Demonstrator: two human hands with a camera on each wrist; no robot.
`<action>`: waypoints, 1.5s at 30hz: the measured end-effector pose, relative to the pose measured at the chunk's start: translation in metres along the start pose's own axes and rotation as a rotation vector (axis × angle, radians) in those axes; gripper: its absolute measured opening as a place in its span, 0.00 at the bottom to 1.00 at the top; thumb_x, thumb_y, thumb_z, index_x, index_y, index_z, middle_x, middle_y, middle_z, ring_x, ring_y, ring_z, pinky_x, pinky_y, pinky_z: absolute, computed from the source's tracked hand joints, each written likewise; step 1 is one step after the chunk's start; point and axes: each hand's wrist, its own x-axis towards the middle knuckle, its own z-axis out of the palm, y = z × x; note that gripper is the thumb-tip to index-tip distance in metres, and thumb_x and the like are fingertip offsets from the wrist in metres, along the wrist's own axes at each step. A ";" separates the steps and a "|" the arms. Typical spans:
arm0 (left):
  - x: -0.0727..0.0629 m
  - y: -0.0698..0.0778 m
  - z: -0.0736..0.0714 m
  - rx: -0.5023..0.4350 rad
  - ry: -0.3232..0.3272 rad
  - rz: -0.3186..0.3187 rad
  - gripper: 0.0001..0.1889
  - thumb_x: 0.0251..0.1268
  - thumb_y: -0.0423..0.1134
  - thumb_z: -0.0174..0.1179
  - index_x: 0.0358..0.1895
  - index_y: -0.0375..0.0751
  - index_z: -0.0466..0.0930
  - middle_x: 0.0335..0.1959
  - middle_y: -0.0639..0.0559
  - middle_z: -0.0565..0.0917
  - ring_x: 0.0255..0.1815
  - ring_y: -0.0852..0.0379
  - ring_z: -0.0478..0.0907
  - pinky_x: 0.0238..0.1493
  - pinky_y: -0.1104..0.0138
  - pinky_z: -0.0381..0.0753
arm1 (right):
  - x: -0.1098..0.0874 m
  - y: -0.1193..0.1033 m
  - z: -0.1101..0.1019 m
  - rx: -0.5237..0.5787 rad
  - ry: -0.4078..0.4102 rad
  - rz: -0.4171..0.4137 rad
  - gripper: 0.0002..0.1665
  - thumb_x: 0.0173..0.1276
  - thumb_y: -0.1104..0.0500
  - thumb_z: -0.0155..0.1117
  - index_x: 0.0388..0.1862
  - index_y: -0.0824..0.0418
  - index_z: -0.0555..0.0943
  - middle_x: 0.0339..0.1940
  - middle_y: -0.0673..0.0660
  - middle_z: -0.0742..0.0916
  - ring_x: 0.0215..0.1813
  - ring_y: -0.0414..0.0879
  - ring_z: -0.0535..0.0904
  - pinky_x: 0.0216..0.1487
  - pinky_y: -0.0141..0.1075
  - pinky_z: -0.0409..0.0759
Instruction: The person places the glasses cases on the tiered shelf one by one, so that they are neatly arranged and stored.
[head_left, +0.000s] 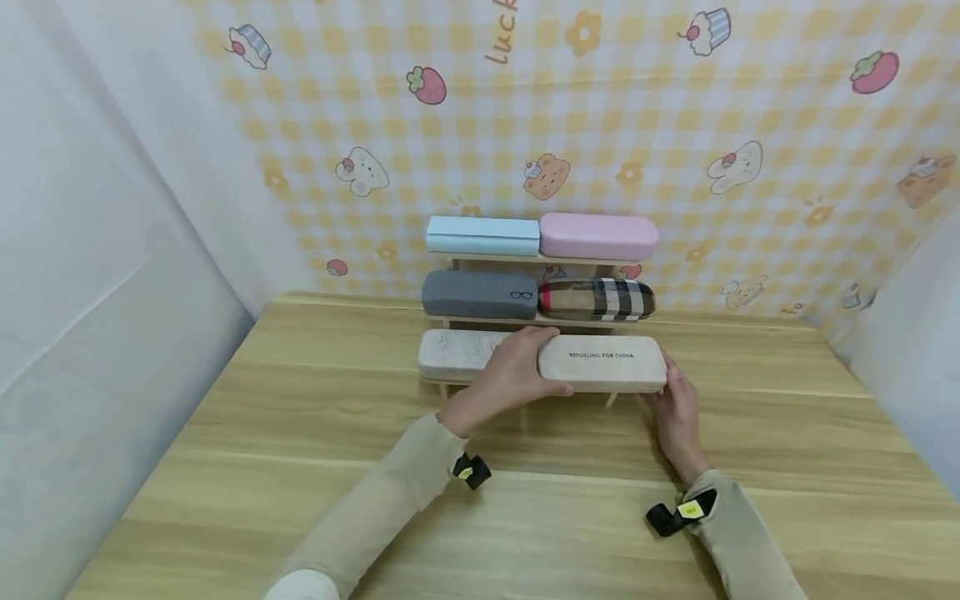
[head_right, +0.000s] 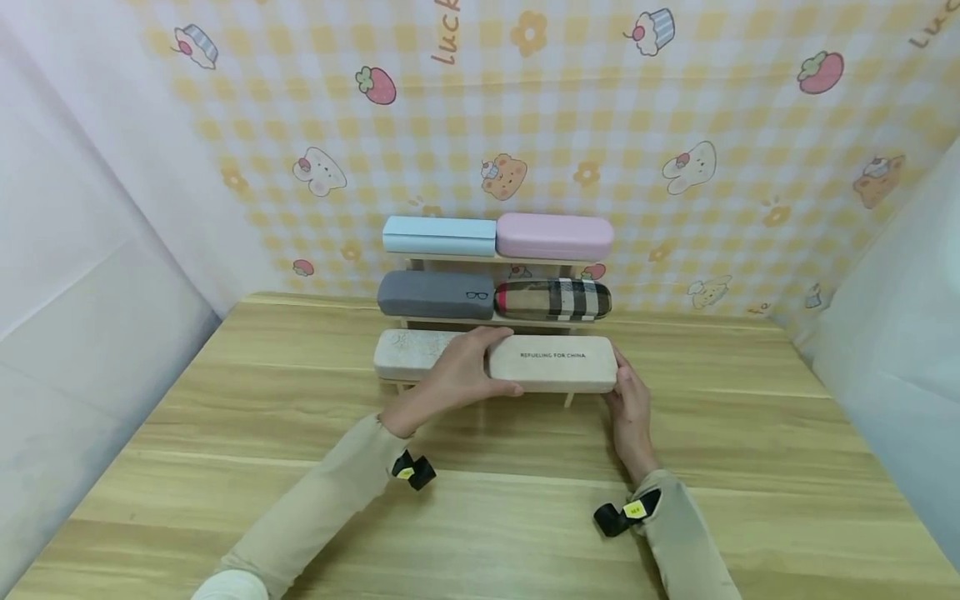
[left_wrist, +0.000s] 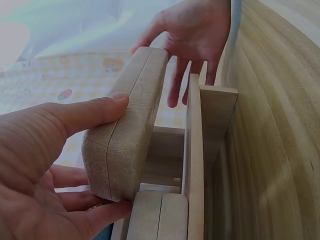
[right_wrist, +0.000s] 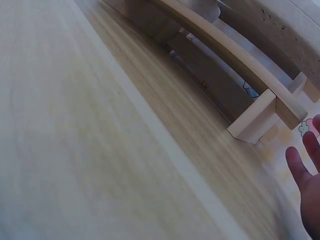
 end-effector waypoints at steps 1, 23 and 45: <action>0.001 0.000 0.000 0.008 0.000 -0.002 0.43 0.42 0.53 0.73 0.64 0.38 0.68 0.61 0.44 0.72 0.59 0.48 0.70 0.56 0.59 0.70 | 0.000 0.000 0.000 0.005 0.004 0.004 0.28 0.78 0.54 0.34 0.69 0.71 0.60 0.60 0.49 0.76 0.61 0.41 0.70 0.59 0.28 0.66; 0.014 -0.010 0.012 0.058 -0.010 0.036 0.44 0.48 0.54 0.70 0.68 0.38 0.63 0.65 0.47 0.68 0.64 0.52 0.66 0.61 0.62 0.66 | 0.002 -0.002 -0.001 -0.266 0.046 0.177 0.34 0.78 0.46 0.29 0.72 0.68 0.54 0.70 0.63 0.63 0.68 0.42 0.60 0.61 0.26 0.62; 0.017 -0.013 0.021 0.190 -0.095 0.059 0.43 0.57 0.50 0.65 0.68 0.28 0.56 0.68 0.36 0.61 0.69 0.46 0.57 0.67 0.64 0.52 | 0.006 0.002 -0.009 -0.527 -0.061 0.216 0.34 0.78 0.46 0.22 0.73 0.65 0.53 0.72 0.63 0.60 0.70 0.49 0.56 0.58 0.20 0.60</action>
